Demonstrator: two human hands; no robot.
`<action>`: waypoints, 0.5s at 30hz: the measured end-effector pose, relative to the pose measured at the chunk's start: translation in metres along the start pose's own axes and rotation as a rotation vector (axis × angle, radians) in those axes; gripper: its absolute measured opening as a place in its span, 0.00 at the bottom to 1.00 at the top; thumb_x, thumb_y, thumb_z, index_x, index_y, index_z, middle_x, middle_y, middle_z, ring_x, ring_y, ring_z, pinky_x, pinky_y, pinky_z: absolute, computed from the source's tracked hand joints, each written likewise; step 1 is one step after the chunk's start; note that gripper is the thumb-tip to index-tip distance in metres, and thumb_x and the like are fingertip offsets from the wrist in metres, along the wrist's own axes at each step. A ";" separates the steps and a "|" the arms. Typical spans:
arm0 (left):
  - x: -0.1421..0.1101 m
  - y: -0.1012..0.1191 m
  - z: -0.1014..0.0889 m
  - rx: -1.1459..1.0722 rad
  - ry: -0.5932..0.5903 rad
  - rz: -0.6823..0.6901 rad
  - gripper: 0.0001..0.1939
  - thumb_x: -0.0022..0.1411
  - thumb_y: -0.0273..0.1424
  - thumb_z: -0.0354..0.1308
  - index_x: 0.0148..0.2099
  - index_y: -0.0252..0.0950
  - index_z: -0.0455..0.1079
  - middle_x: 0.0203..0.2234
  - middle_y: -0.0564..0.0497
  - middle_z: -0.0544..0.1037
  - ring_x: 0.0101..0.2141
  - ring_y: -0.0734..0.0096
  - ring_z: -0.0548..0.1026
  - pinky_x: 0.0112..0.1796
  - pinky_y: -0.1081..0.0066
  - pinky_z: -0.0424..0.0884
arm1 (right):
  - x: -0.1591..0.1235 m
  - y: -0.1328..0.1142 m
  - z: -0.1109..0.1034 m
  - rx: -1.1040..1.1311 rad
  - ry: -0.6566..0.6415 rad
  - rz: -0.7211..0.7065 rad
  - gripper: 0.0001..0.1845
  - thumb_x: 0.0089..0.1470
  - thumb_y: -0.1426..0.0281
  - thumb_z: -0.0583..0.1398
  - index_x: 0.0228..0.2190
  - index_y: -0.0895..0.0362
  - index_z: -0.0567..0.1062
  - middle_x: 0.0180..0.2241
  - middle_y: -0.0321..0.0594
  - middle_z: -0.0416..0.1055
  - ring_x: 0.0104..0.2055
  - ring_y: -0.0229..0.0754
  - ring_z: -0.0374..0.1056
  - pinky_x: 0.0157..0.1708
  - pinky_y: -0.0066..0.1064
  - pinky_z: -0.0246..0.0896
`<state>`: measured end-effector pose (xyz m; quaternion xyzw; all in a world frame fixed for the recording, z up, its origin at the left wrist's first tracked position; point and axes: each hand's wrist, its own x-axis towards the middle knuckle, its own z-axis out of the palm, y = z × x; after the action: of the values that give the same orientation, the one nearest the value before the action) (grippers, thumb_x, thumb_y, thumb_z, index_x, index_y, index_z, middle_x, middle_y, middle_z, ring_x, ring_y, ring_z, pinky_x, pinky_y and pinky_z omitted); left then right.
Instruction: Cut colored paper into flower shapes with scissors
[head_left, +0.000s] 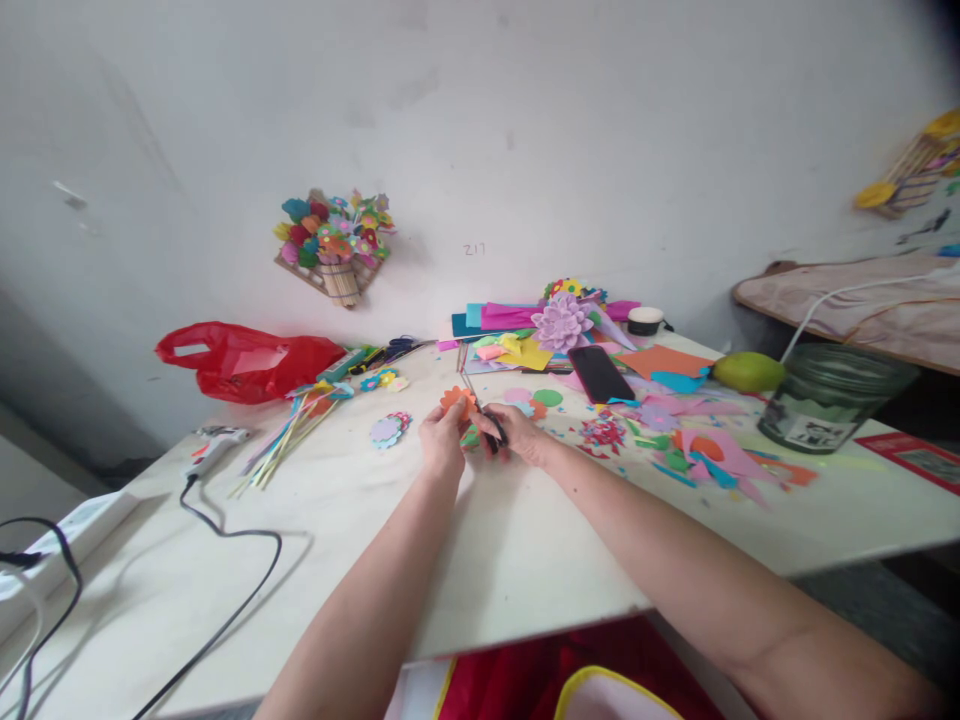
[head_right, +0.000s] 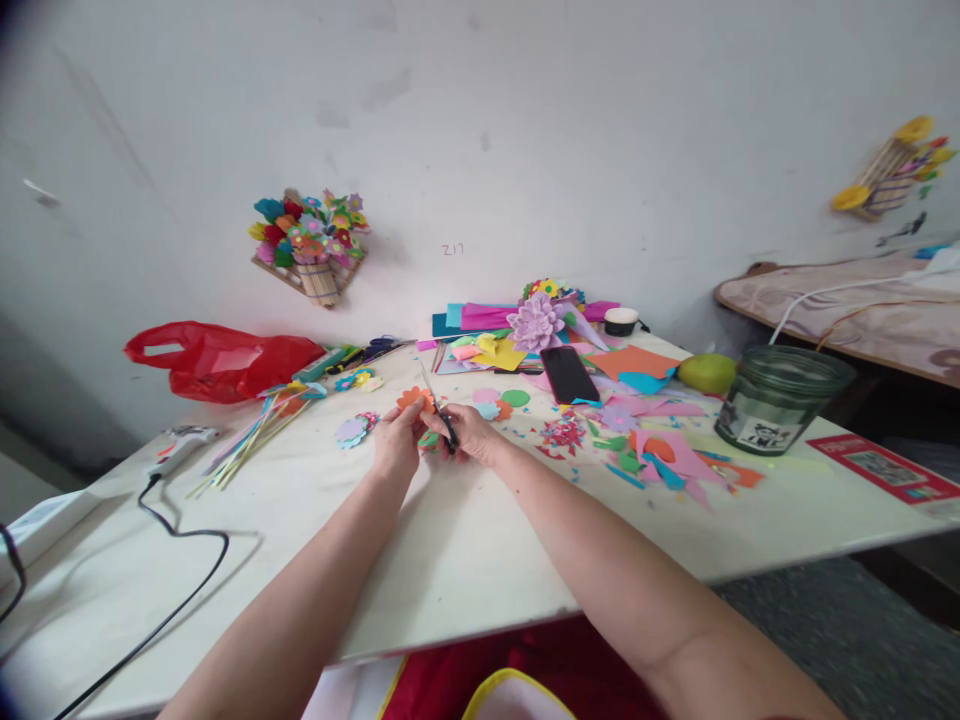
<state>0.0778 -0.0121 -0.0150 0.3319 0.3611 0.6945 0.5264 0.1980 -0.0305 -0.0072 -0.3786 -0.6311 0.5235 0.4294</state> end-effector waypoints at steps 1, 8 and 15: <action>0.000 0.000 0.000 -0.001 -0.003 0.000 0.14 0.36 0.34 0.69 0.25 0.32 0.71 0.18 0.52 0.75 0.20 0.75 0.72 0.27 0.73 0.68 | 0.000 0.000 0.000 -0.002 0.000 0.003 0.22 0.47 0.51 0.61 0.26 0.58 0.66 0.15 0.31 0.65 0.14 0.33 0.61 0.08 0.21 0.50; -0.001 -0.001 -0.001 0.008 -0.017 -0.003 0.13 0.37 0.34 0.68 0.25 0.31 0.72 0.18 0.51 0.75 0.21 0.73 0.73 0.28 0.72 0.69 | 0.001 0.002 0.000 -0.015 -0.002 -0.011 0.22 0.47 0.51 0.61 0.26 0.57 0.66 0.16 0.31 0.64 0.15 0.33 0.60 0.08 0.22 0.50; 0.000 -0.003 -0.002 0.036 -0.018 0.009 0.13 0.40 0.35 0.67 0.26 0.32 0.71 0.18 0.51 0.74 0.22 0.71 0.74 0.28 0.72 0.68 | 0.002 0.004 0.000 0.000 -0.004 0.011 0.20 0.48 0.52 0.62 0.26 0.57 0.66 0.15 0.31 0.65 0.15 0.33 0.61 0.08 0.21 0.50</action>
<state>0.0776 -0.0116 -0.0185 0.3492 0.3672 0.6872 0.5204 0.1976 -0.0283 -0.0105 -0.3810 -0.6299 0.5267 0.4250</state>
